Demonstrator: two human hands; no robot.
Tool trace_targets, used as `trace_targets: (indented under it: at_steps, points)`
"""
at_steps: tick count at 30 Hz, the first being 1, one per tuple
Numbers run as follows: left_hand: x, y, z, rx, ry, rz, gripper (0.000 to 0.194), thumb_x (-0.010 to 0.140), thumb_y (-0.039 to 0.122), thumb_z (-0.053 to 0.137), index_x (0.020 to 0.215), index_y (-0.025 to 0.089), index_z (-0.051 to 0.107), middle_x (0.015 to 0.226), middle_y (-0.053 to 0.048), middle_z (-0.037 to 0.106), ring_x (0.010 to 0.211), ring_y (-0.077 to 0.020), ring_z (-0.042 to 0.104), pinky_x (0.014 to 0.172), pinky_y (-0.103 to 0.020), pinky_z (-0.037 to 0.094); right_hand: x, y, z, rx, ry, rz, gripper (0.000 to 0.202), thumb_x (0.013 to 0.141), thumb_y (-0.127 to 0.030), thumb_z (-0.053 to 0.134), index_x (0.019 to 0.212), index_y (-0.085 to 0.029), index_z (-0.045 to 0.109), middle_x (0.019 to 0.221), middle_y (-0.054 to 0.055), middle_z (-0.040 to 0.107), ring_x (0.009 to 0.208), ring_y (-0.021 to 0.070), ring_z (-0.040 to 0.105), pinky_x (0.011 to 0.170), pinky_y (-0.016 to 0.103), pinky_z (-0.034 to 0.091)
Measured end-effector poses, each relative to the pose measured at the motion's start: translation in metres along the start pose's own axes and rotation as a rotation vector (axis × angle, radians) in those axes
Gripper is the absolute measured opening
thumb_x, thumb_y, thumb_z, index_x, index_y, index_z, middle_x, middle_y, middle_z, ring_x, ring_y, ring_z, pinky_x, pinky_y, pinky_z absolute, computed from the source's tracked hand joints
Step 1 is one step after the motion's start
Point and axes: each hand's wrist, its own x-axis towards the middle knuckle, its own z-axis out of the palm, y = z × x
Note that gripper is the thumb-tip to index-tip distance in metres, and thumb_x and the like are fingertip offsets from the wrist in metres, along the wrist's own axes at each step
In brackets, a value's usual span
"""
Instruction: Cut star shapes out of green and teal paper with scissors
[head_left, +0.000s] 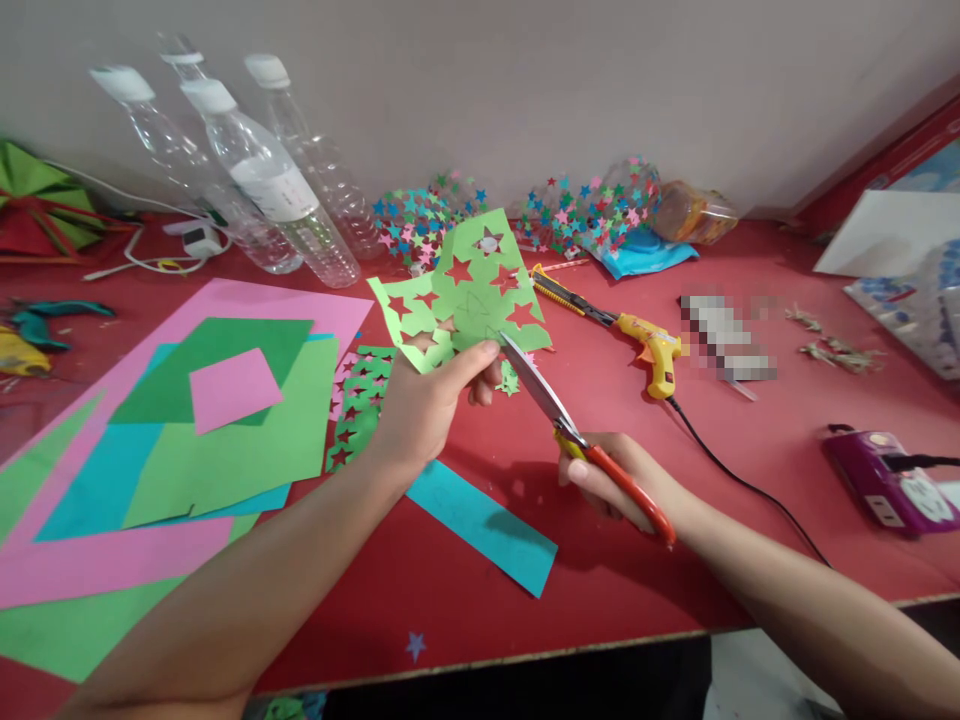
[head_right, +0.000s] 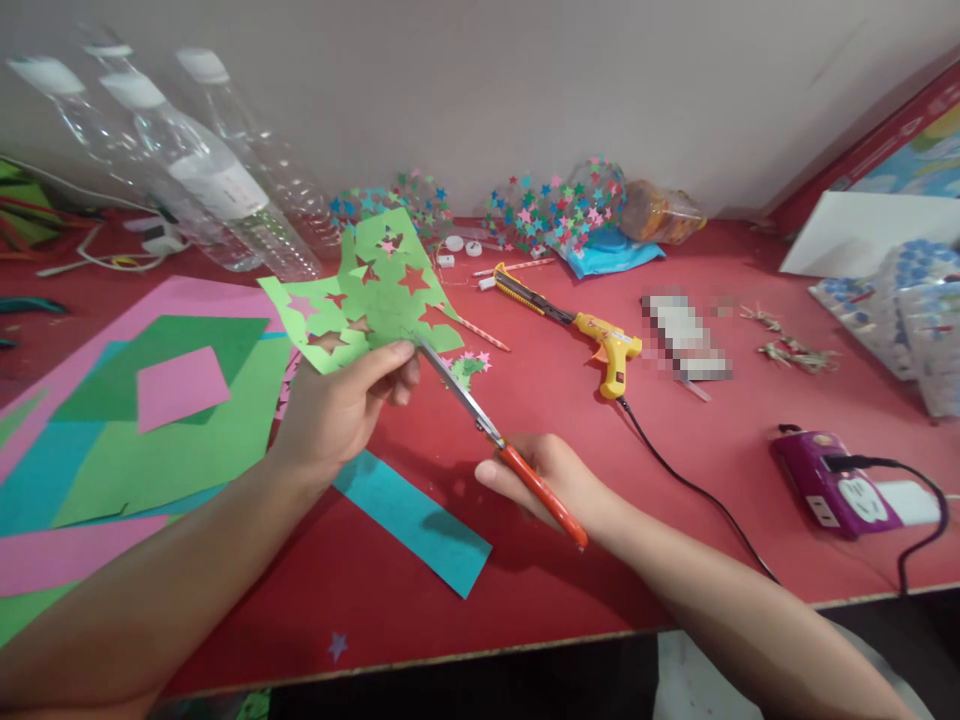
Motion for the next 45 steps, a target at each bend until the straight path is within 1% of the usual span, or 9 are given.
trace_targets:
  at_steps: [5,13,19,24,26,32,37,45]
  points:
    - [0.0014,-0.0003,-0.0009,0.006,-0.012,-0.013,0.020,0.079,0.025,0.061,0.060,0.019,0.059,0.056,0.002,0.059,0.046,-0.0089,0.051,0.046,-0.024,0.041,-0.0003,-0.0008,-0.0001,0.006,-0.004,-0.003,0.055,0.080,-0.071,0.051,0.071,-0.018,0.050,0.044,-0.005,0.044,0.039,0.0083,0.038,0.041,0.022,0.030]
    - [-0.0001,-0.0009,-0.0006,0.006,-0.016,0.023,0.018,0.080,0.025,0.061,0.063,0.019,0.060,0.058,0.002,0.059,0.048,-0.0092,0.052,0.046,-0.024,0.041,0.0003,-0.0011,0.0030,-0.002,0.059,0.091,0.050,0.081,-0.067,0.051,0.065,-0.020,0.043,0.041,-0.006,0.041,0.036,0.0072,0.035,0.039,0.022,0.029]
    - [-0.0004,-0.0002,-0.0006,0.004,-0.004,0.016,0.019,0.080,0.026,0.062,0.062,0.019,0.059,0.056,0.002,0.059,0.047,-0.0089,0.052,0.046,-0.024,0.041,-0.0005,-0.0022,0.0026,-0.021,0.058,0.096,0.050,0.081,-0.067,0.050,0.064,-0.021,0.042,0.041,-0.006,0.042,0.036,0.0076,0.036,0.040,0.022,0.029]
    - [-0.0008,0.0011,-0.0022,0.036,-0.036,-0.019,0.020,0.079,0.027,0.064,0.062,0.018,0.059,0.055,0.001,0.059,0.046,-0.0086,0.052,0.045,-0.023,0.041,-0.0004,-0.0017,0.0006,-0.042,0.038,0.007,0.051,0.082,-0.067,0.051,0.065,-0.020,0.042,0.045,-0.005,0.042,0.039,0.0072,0.035,0.040,0.022,0.028]
    - [-0.0009,0.0017,-0.0028,0.043,-0.056,-0.038,0.019,0.078,0.027,0.064,0.063,0.017,0.058,0.055,0.002,0.059,0.046,-0.0081,0.051,0.045,-0.023,0.042,-0.0003,-0.0017,0.0004,-0.051,0.033,-0.005,0.051,0.082,-0.067,0.052,0.065,-0.020,0.042,0.046,-0.005,0.042,0.040,0.0073,0.036,0.040,0.022,0.028]
    - [-0.0011,0.0021,-0.0034,0.021,-0.074,-0.042,0.020,0.080,0.025,0.063,0.062,0.016,0.058,0.055,0.002,0.058,0.046,-0.0068,0.052,0.045,-0.021,0.041,-0.0006,0.0007,0.0020,-0.023,0.057,0.064,0.049,0.083,-0.065,0.048,0.064,-0.020,0.041,0.043,-0.006,0.040,0.038,0.0070,0.035,0.040,0.021,0.028]
    - [-0.0010,0.0004,-0.0035,0.017,-0.056,-0.053,0.021,0.079,0.025,0.064,0.061,0.016,0.059,0.054,0.002,0.058,0.045,-0.0066,0.051,0.044,-0.021,0.041,-0.0011,0.0011,0.0012,-0.027,0.062,0.070,0.048,0.082,-0.064,0.049,0.065,-0.020,0.042,0.043,-0.006,0.040,0.038,0.0070,0.036,0.040,0.021,0.029]
    - [-0.0002,0.0003,-0.0029,0.022,-0.071,-0.035,0.023,0.080,0.024,0.062,0.058,0.016,0.058,0.054,0.002,0.057,0.045,-0.0067,0.051,0.043,-0.021,0.041,0.0001,-0.0005,0.0020,-0.023,0.076,0.099,0.050,0.079,-0.067,0.050,0.064,-0.020,0.043,0.042,-0.007,0.039,0.037,0.0075,0.036,0.039,0.022,0.028]
